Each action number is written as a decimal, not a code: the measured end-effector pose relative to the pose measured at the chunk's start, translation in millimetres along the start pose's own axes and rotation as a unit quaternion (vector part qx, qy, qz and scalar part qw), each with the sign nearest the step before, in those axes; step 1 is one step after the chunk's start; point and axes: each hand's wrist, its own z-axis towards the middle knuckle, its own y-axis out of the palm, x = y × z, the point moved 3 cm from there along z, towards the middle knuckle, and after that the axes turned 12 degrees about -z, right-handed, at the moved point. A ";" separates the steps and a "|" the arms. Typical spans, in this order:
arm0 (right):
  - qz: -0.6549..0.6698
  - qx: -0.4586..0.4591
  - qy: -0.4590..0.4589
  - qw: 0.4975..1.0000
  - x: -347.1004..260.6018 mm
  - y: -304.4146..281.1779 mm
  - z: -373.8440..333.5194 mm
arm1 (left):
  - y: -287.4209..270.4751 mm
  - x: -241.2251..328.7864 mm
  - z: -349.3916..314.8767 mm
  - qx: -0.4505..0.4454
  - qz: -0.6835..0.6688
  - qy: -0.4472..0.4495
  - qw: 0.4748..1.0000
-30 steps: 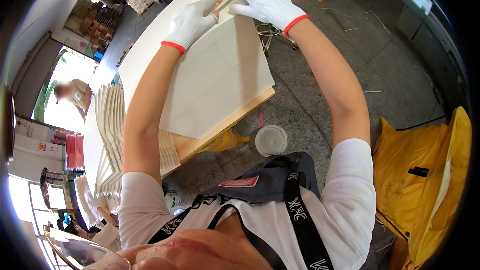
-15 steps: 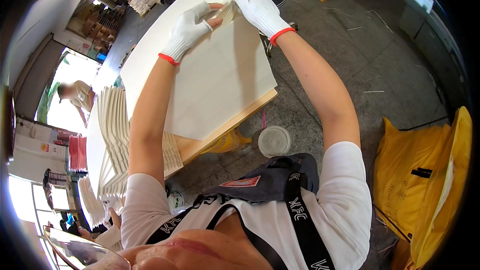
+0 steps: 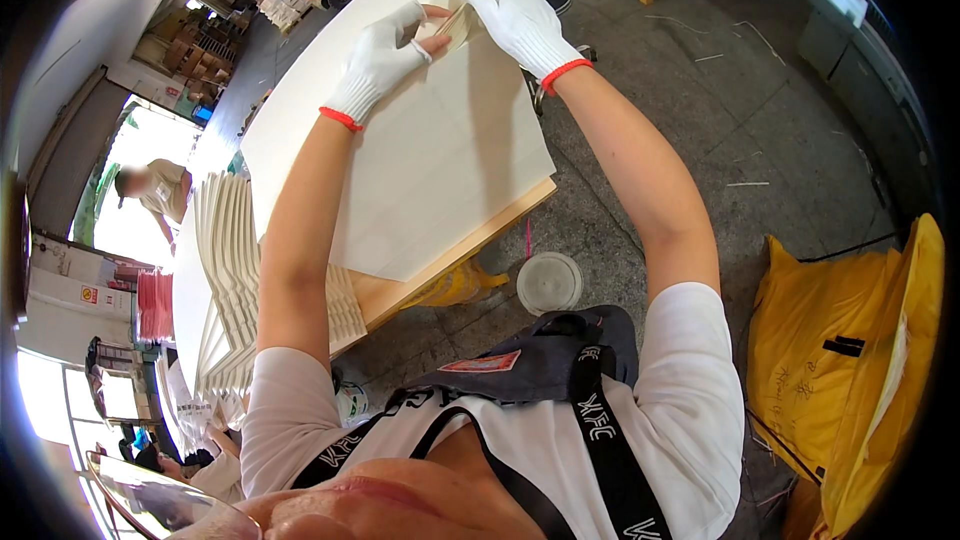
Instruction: The person repeatedly picks up stacks of white paper sheets from a table, aligns the edges, and places them onto a growing pile. The person wears white gloves and a KFC-branded headstrap while working in a warehouse environment.
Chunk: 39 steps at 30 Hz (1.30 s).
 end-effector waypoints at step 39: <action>0.032 0.022 0.014 0.999 2.5 2.7 -4.4 | 1.0 13.2 -4.0 0.008 0.115 -0.025 0.993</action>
